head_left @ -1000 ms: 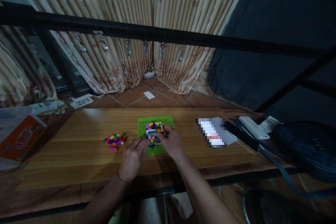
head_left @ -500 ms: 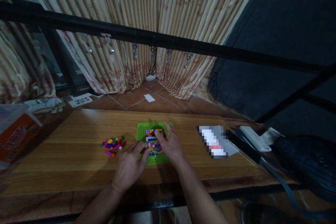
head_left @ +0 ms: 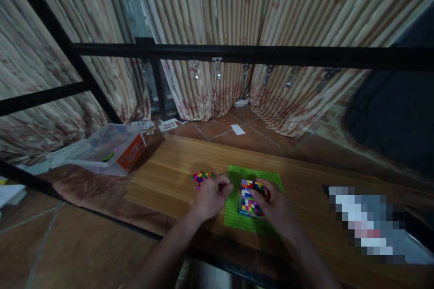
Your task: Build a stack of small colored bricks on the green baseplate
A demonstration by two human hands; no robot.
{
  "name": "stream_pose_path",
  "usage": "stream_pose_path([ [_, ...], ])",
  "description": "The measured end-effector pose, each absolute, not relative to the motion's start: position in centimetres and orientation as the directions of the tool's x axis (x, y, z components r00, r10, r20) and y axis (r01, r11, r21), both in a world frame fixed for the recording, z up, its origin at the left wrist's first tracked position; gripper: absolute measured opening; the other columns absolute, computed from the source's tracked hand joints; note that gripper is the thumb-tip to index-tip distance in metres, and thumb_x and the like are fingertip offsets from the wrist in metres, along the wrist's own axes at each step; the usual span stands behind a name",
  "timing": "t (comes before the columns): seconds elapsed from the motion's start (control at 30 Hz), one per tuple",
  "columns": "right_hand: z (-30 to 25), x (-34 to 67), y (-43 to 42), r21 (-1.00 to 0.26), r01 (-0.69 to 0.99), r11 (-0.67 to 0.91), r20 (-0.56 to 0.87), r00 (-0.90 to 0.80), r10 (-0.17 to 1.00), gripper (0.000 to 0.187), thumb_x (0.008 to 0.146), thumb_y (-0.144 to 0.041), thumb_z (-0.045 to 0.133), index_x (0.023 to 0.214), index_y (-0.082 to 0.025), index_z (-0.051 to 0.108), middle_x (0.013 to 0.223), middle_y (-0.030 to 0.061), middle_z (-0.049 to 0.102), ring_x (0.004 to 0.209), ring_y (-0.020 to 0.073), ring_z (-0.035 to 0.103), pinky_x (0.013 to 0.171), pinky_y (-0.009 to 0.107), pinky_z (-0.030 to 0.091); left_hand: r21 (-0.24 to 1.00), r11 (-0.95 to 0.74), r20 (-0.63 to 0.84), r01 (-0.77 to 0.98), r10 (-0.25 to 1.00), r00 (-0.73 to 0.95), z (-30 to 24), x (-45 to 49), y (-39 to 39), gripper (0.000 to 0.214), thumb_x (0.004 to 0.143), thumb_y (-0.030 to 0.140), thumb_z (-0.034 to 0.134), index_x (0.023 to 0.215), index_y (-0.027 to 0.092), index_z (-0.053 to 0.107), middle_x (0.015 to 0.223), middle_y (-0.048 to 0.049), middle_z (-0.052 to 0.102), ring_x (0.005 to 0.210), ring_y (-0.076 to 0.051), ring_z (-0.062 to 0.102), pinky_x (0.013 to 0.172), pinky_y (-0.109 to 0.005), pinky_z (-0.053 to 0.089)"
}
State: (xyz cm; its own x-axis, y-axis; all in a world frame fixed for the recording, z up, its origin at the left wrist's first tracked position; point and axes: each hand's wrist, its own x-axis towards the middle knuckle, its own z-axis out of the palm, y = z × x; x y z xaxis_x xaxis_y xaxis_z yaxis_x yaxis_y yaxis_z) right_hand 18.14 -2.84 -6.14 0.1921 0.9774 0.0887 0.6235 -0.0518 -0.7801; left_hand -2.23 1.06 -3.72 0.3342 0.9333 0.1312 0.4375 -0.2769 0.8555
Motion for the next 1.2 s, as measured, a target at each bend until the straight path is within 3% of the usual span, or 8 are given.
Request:
stream_pose_path([
  [0.2,-5.5,18.3,-2.8,-0.774,0.614,-0.158,-0.02,0.225,0.974,0.05,0.08,-0.058,0.051,0.112,-0.021,0.063,0.111,0.0108,0.066,0.095,0.0262,0.064,0.086,0.041,0.048,0.596,-0.109,0.102,0.795,0.993,0.06,-4.7,-9.3,5.0,0.029,0.076,0.005,0.047,0.092,0.017,0.068,0.089,-0.0073,0.07,0.082,-0.018,0.064,0.077,-0.028,0.048],
  [0.3,-5.1,18.3,-2.6,-0.759,0.628,-0.169,-0.024,0.233,0.972,0.045,0.08,-0.057,0.05,0.104,-0.023,0.067,0.101,0.0085,0.07,0.09,0.0261,0.065,0.082,0.04,0.049,0.521,-0.179,0.123,0.835,0.983,0.135,-5.6,-10.1,5.7,0.039,0.075,0.002,0.046,0.102,0.016,0.069,0.102,-0.011,0.07,0.093,-0.02,0.064,0.084,-0.031,0.049],
  [0.4,-4.6,18.2,-2.5,-0.755,0.639,-0.148,0.004,0.231,0.973,0.038,0.08,-0.054,0.051,0.09,-0.024,0.071,0.092,0.0072,0.072,0.083,0.0251,0.066,0.078,0.039,0.05,0.494,-0.273,0.156,0.825,0.962,0.225,-6.0,-9.5,5.9,0.04,0.074,0.004,0.048,0.104,0.019,0.069,0.111,-0.0082,0.069,0.102,-0.021,0.062,0.091,-0.032,0.048],
  [0.53,-4.4,18.1,-2.5,-0.754,0.642,-0.142,0.009,0.226,0.974,0.036,0.08,-0.053,0.051,0.088,-0.025,0.072,0.092,0.0068,0.072,0.083,0.0248,0.066,0.077,0.038,0.05,0.486,-0.333,0.148,0.808,0.943,0.299,-5.8,-8.8,6.2,0.034,0.073,0.004,0.048,0.092,0.02,0.071,0.098,-0.0067,0.07,0.098,-0.02,0.061,0.093,-0.033,0.046],
  [1.0,-3.9,18.1,-2.5,-0.81,0.575,-0.118,0.076,0.302,0.95,0.033,0.08,-0.049,0.055,0.091,-0.022,0.072,0.094,0.0071,0.072,0.087,0.0242,0.066,0.08,0.037,0.049,0.689,-0.172,0.099,0.704,0.985,0.143,-5.3,-9.4,6.4,0.008,0.074,0.013,0.055,0.075,0.018,0.061,0.072,-0.0021,0.066,0.069,-0.016,0.062,0.065,-0.027,0.046],
  [1.07,-3.5,17.8,-2.5,-0.866,0.499,-0.043,0.178,0.387,0.905,0.031,0.081,-0.046,0.056,0.09,-0.021,0.071,0.094,0.0072,0.072,0.088,0.0235,0.065,0.082,0.037,0.049,0.809,-0.167,0.102,0.564,0.984,0.145,-4.3,-8.6,5.9,0.005,0.075,0.02,0.058,0.077,0.017,0.061,0.072,-0.0018,0.067,0.068,-0.015,0.062,0.064,-0.026,0.047],
  [1.13,-3.0,17.3,-2.4,-0.913,0.403,0.061,0.257,0.451,0.855,0.029,0.08,-0.044,0.057,0.089,-0.02,0.071,0.092,0.0068,0.072,0.086,0.0222,0.066,0.082,0.036,0.049,0.949,-0.104,0.062,0.298,0.987,0.147,-3.4,-7.0,4.8,0.013,0.074,0.027,0.062,0.082,0.016,0.062,0.069,-0.0019,0.066,0.063,-0.015,0.062,0.059,-0.026,0.048],
  [1.2,-2.6,16.7,-2.4,-0.941,0.314,0.126,0.264,0.445,0.856,0.025,0.08,-0.042,0.059,0.086,-0.02,0.071,0.088,0.0054,0.073,0.083,0.0206,0.066,0.078,0.034,0.051,0.997,-0.041,0.028,0.073,0.986,0.165,-2.5,-4.9,3.4,0.02,0.073,0.03,0.067,0.086,0.015,0.064,0.072,-0.0029,0.067,0.064,-0.015,0.062,0.059,-0.026,0.049],
])
